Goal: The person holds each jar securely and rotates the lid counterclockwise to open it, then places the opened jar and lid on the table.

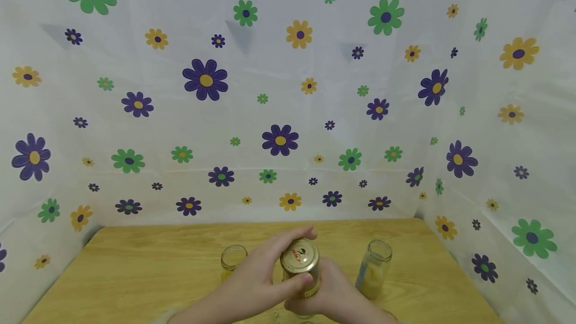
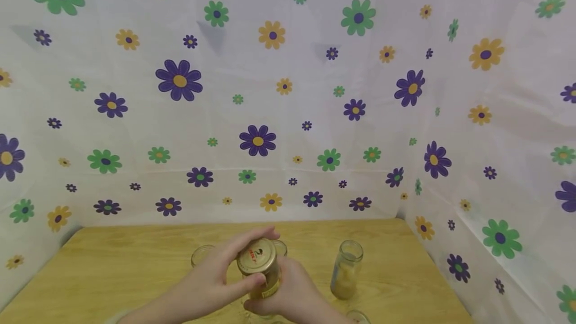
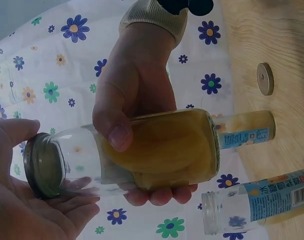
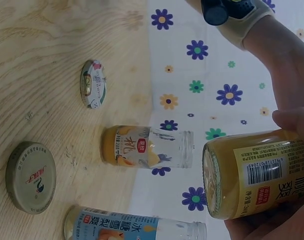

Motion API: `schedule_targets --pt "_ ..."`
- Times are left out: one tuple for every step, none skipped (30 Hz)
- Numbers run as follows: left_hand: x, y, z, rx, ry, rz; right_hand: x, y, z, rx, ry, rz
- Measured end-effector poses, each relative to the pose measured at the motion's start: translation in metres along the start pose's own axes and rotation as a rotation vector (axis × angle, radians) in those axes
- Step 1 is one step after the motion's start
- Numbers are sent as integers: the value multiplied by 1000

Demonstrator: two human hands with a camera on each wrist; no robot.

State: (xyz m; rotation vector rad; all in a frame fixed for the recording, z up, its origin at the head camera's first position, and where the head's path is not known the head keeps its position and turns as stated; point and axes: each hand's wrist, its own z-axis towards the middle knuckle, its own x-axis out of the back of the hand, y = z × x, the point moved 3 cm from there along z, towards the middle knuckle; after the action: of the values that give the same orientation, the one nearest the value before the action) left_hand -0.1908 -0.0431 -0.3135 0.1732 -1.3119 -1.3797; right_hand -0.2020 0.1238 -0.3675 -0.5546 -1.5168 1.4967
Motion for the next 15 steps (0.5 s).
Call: schedule_targets --pt "0 -1 0 -3 -2 -10 0 0 0 3 -4 1" --pt "1 -1 1 -9 -7 -21 0 0 0 5 -11 10" --pt "2 -2 2 -16 -16 -34 0 -1 0 4 -19 25" --pt "3 -3 3 -23 -29 -48 0 -1 0 4 -24 36" --pt "4 -5 5 -31 -48 -68 0 -1 0 1 -31 49" --pt "5 -6 6 -42 -69 -88 0 -1 0 -3 -38 59" --pt "7 -7 7 -50 -93 -110 0 -1 0 -6 -40 62" --pt "8 -7 9 -64 -116 -134 0 -1 0 -8 -38 57" --pt "10 -8 10 -80 -140 -160 0 -1 -1 -10 -34 47" --pt "11 -9 11 -97 -160 -184 0 -1 -1 -12 -27 33" --pt "12 -10 11 -102 -180 -213 1 -1 -2 -15 -22 22" --pt "14 -10 12 -101 -195 -239 1 -2 -2 -15 -19 14" --pt "15 -11 13 -98 -206 -262 1 -2 -2 -16 -17 8" --pt "15 -11 13 -98 -213 -281 1 -2 -3 -17 -16 9" --pt "16 -12 14 -95 -218 -293 1 -3 -3 -19 -17 15"
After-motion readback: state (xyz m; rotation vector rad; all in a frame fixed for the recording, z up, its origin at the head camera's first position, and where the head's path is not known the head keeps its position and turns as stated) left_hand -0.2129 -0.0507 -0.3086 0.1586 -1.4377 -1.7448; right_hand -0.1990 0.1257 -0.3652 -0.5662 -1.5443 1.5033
